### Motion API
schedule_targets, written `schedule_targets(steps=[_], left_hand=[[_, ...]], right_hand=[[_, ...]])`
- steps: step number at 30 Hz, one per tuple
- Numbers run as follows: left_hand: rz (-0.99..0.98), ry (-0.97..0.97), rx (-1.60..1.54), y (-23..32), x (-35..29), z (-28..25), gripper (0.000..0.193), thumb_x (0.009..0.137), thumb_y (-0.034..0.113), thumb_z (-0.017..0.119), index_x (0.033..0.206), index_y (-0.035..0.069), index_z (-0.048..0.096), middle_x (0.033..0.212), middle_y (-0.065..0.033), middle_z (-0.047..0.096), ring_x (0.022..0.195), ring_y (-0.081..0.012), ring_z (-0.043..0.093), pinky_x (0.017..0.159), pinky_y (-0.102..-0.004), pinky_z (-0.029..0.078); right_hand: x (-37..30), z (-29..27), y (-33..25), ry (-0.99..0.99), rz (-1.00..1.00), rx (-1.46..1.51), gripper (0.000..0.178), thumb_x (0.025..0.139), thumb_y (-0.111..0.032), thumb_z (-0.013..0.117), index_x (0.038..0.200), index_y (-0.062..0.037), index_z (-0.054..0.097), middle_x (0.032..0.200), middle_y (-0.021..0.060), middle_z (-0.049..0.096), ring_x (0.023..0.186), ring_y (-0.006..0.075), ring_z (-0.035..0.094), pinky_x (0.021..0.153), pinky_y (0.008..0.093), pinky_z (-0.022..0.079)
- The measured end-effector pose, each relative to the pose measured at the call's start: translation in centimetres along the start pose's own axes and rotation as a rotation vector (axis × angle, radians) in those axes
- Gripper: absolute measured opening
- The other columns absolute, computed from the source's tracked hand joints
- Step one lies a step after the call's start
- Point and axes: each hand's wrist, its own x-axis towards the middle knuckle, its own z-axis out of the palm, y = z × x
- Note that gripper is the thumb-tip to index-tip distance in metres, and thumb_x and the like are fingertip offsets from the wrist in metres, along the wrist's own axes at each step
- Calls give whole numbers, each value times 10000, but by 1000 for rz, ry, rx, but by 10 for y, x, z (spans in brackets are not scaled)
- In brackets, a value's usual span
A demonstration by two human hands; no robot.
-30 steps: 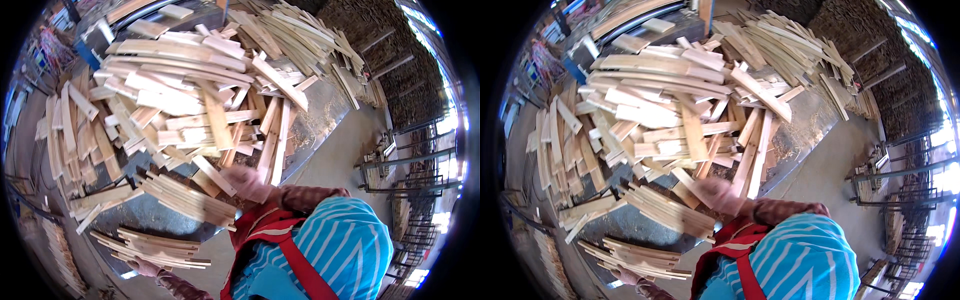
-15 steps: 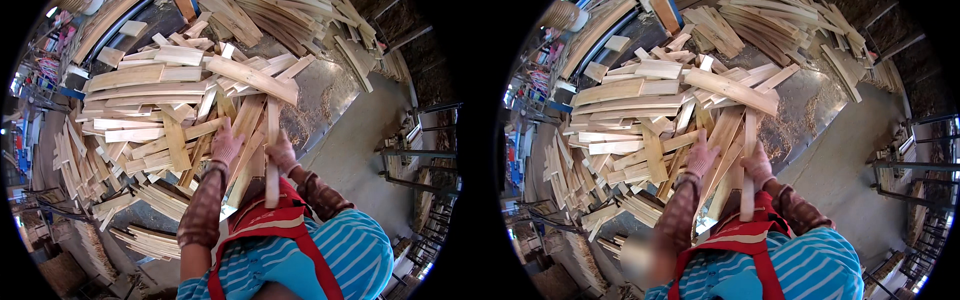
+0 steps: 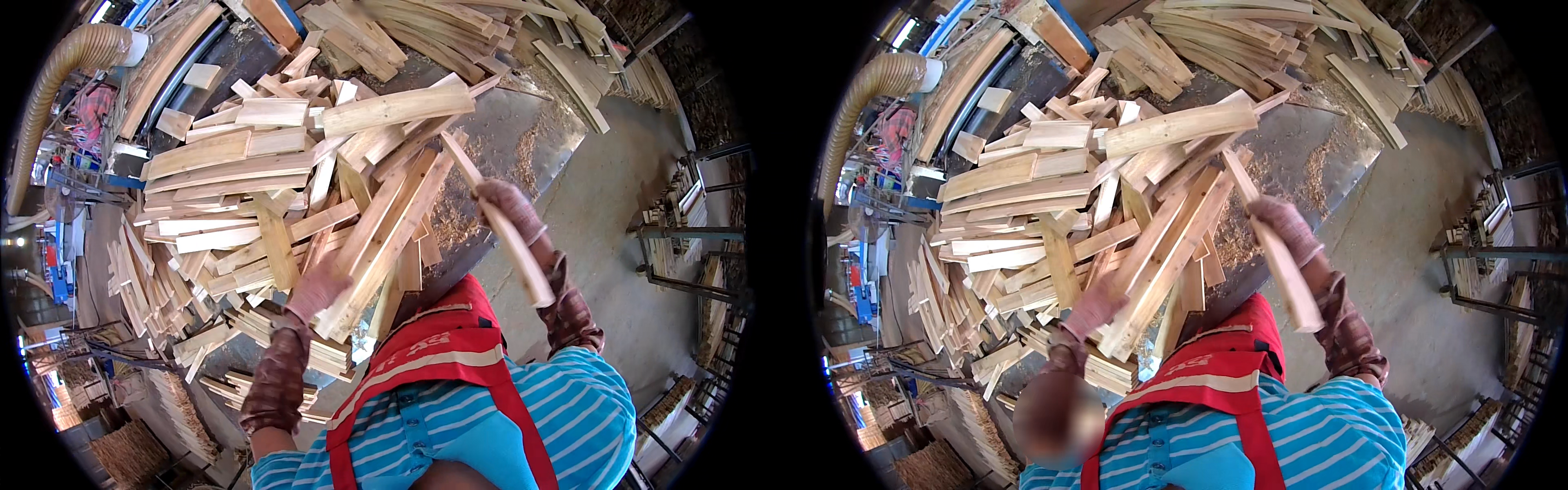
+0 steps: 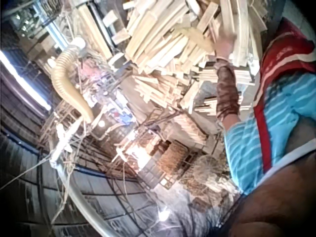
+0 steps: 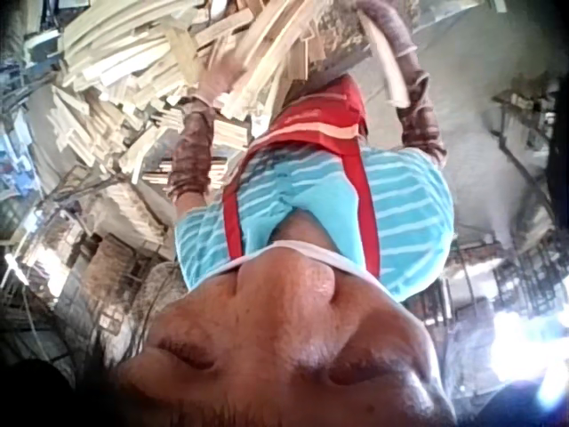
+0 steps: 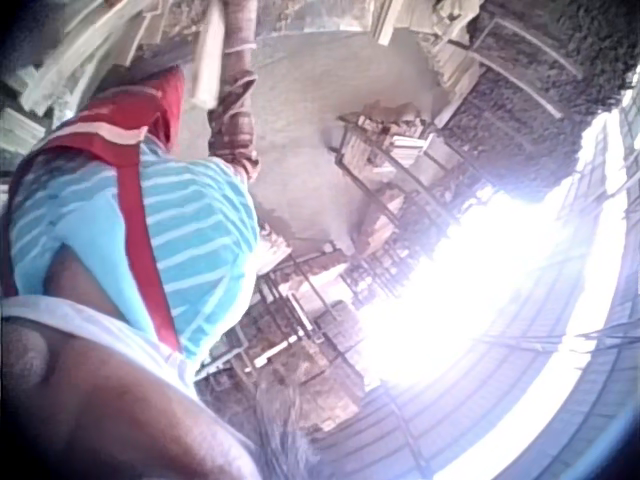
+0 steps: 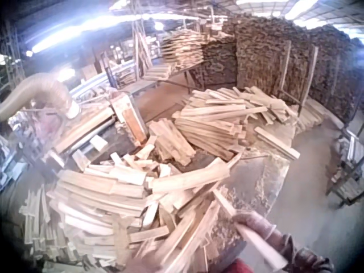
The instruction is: The person sorts through a large pile of wooden planks on a metal table, picking up individual pieces and arranging them into neat stacks. They repeatedly gather bundles of wood and place them onto a metal rack nearby.
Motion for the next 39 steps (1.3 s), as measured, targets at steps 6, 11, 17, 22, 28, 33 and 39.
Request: schedule_targets(steps=[6,11,17,22,28,33,39], left_hand=[[-207,381,23,14,22,83,859,740,432,791,1438,109,406,1356,-235,533,1247,-424,544,1032,-536,443],[-239,285,-48,16,47,69,780,768,362,775,1422,115,431,1320,-233,591,1227,-429,561,1017,-525,468],[-62,261,-339,-38,53,66,679,750,339,805,1346,87,599,1231,-239,674,1179,-369,641,1013,-459,491],[-79,-3,-550,-48,64,87,666,756,328,817,1322,37,624,1160,-185,708,1076,-293,676,991,-383,495],[-84,-160,-777,-28,46,106,767,818,246,798,1474,43,458,1250,-133,670,1131,-233,633,1006,-363,486],[132,27,-858,-16,-9,85,716,851,246,792,1453,25,475,1207,-106,669,1116,-184,615,1014,-335,482],[167,94,-698,-4,-122,10,730,850,225,766,1458,-15,442,1276,-120,627,1136,-162,587,1028,-305,462]], right_hand=[[38,63,117,136,26,-219,394,809,-207,825,1102,-4,657,863,60,704,702,157,665,617,325,563],[75,85,180,343,-28,-214,346,827,-188,802,1091,-3,678,875,73,714,708,178,676,632,334,568],[21,108,195,384,-4,234,371,869,-159,785,1174,6,650,948,80,711,754,185,675,688,319,576],[26,117,203,195,278,138,491,851,-362,805,1180,-29,656,934,85,701,751,236,696,629,405,603],[34,130,210,186,249,-10,523,820,-382,822,1133,9,673,958,92,711,741,234,691,649,382,589],[-14,151,179,185,184,171,410,808,-272,821,1029,44,682,889,107,702,712,230,685,631,340,576],[-75,181,155,65,33,152,390,798,-238,840,1023,31,668,879,72,697,735,187,680,669,311,574]])
